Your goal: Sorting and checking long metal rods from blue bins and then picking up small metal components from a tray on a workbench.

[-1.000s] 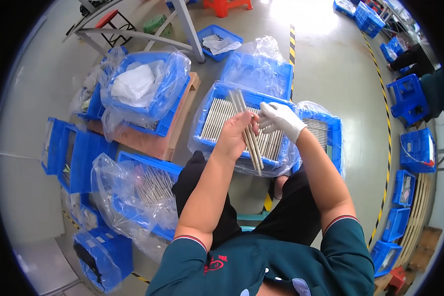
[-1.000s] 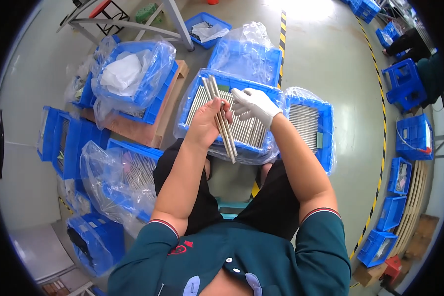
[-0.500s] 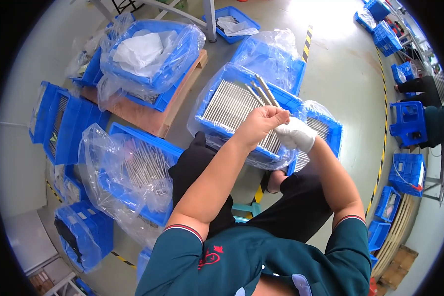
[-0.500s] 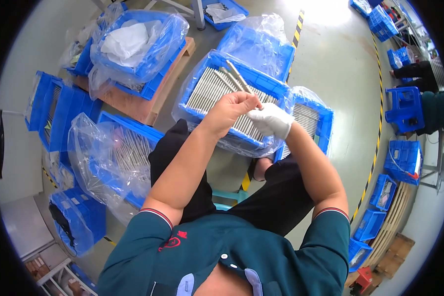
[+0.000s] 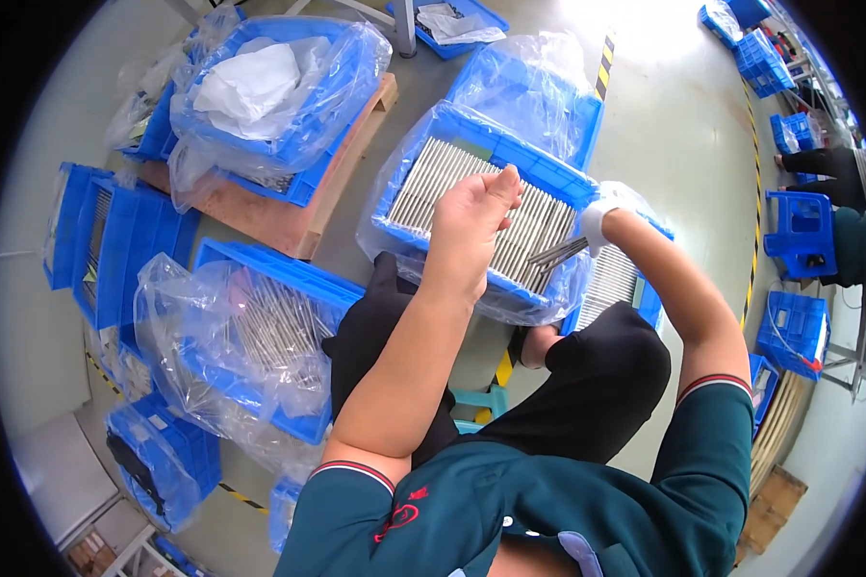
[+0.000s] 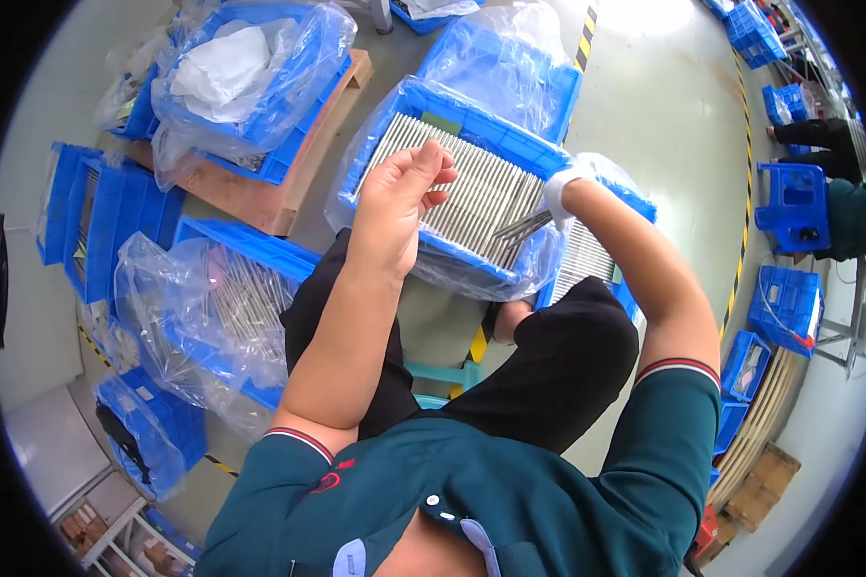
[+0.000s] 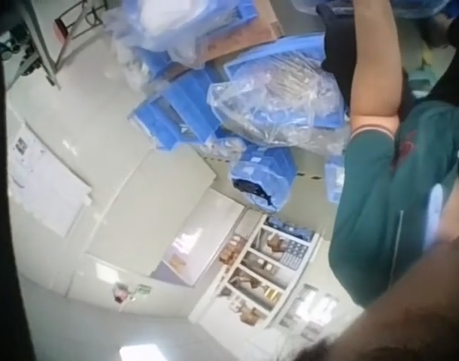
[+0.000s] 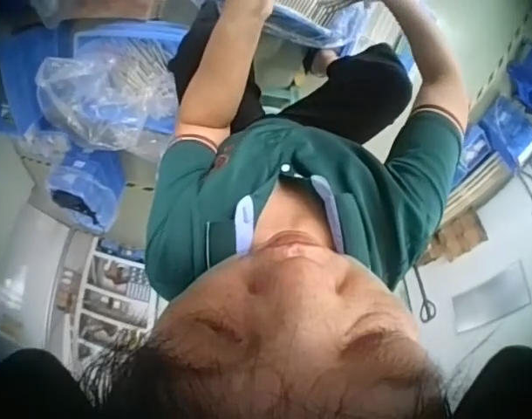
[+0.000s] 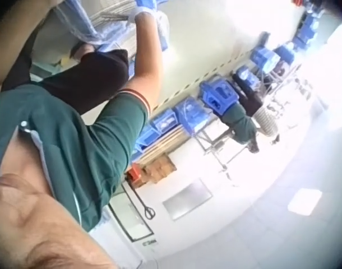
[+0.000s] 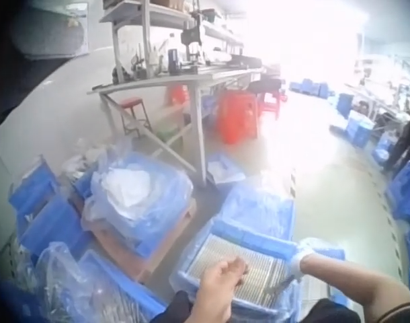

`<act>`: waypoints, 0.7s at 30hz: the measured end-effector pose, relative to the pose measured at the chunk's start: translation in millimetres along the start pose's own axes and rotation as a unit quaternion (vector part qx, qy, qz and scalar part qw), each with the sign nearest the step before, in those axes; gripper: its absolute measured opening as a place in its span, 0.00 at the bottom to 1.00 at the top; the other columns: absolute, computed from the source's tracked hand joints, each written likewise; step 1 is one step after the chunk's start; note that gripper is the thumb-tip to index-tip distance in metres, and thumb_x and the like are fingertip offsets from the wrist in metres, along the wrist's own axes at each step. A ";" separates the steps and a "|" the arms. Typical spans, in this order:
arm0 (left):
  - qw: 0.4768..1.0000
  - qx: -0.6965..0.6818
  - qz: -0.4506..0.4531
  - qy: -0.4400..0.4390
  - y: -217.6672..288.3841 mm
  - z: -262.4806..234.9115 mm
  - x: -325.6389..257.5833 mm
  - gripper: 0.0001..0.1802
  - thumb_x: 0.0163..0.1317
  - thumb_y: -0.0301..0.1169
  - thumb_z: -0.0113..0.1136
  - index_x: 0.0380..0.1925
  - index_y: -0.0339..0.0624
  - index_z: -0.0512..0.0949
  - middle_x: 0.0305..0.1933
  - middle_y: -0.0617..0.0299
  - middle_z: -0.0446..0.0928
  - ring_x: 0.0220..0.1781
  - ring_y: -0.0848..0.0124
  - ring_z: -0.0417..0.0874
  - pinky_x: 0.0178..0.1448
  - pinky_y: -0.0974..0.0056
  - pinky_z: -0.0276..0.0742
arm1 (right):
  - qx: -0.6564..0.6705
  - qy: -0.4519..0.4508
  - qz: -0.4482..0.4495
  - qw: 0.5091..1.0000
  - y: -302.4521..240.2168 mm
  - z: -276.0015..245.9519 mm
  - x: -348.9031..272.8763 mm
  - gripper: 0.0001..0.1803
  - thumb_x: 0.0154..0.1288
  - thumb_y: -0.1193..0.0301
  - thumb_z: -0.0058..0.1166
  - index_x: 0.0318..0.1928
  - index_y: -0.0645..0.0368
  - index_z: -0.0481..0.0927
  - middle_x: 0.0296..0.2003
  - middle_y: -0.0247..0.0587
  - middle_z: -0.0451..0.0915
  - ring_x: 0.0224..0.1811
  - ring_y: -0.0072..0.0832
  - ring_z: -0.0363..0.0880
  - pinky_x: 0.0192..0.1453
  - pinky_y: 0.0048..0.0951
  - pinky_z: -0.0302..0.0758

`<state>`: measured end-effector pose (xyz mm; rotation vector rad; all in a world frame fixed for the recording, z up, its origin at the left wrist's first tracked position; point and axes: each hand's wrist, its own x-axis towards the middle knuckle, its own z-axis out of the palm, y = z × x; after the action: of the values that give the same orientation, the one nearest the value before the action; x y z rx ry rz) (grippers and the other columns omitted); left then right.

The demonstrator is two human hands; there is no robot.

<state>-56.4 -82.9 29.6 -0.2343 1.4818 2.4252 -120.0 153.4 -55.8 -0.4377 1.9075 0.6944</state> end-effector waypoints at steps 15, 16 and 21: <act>0.999 -0.029 -0.038 -0.015 4.6 0.2 -1.2 0.14 0.62 0.43 0.57 0.34 0.43 0.78 0.36 0.67 0.77 0.39 0.78 0.75 0.44 0.72 0.67 | -0.076 0.162 -0.054 0.982 -52.8 41.0 196.3 0.12 0.58 0.62 0.53 0.40 0.45 0.84 0.40 0.29 0.82 0.44 0.30 0.79 0.42 0.37 0.66; 0.999 -0.023 -0.041 -0.010 4.4 -3.4 -2.2 0.14 0.62 0.43 0.57 0.34 0.43 0.78 0.36 0.67 0.77 0.39 0.78 0.75 0.44 0.72 0.67 | -0.058 0.218 -0.068 0.972 -58.4 49.9 221.7 0.11 0.58 0.62 0.52 0.40 0.44 0.84 0.39 0.29 0.82 0.43 0.30 0.79 0.42 0.37 0.66; 0.995 -0.070 -0.042 -0.064 7.4 14.0 -5.6 0.14 0.62 0.42 0.57 0.35 0.43 0.78 0.36 0.67 0.78 0.38 0.78 0.75 0.44 0.72 0.67 | 0.105 0.437 -0.138 0.882 19.3 169.7 323.6 0.10 0.58 0.65 0.49 0.34 0.47 0.85 0.33 0.30 0.82 0.39 0.30 0.79 0.40 0.36 0.66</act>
<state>-53.4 -74.5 43.9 -0.1649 1.2266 2.4290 -148.0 278.5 -398.5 -0.9768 2.6432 0.0621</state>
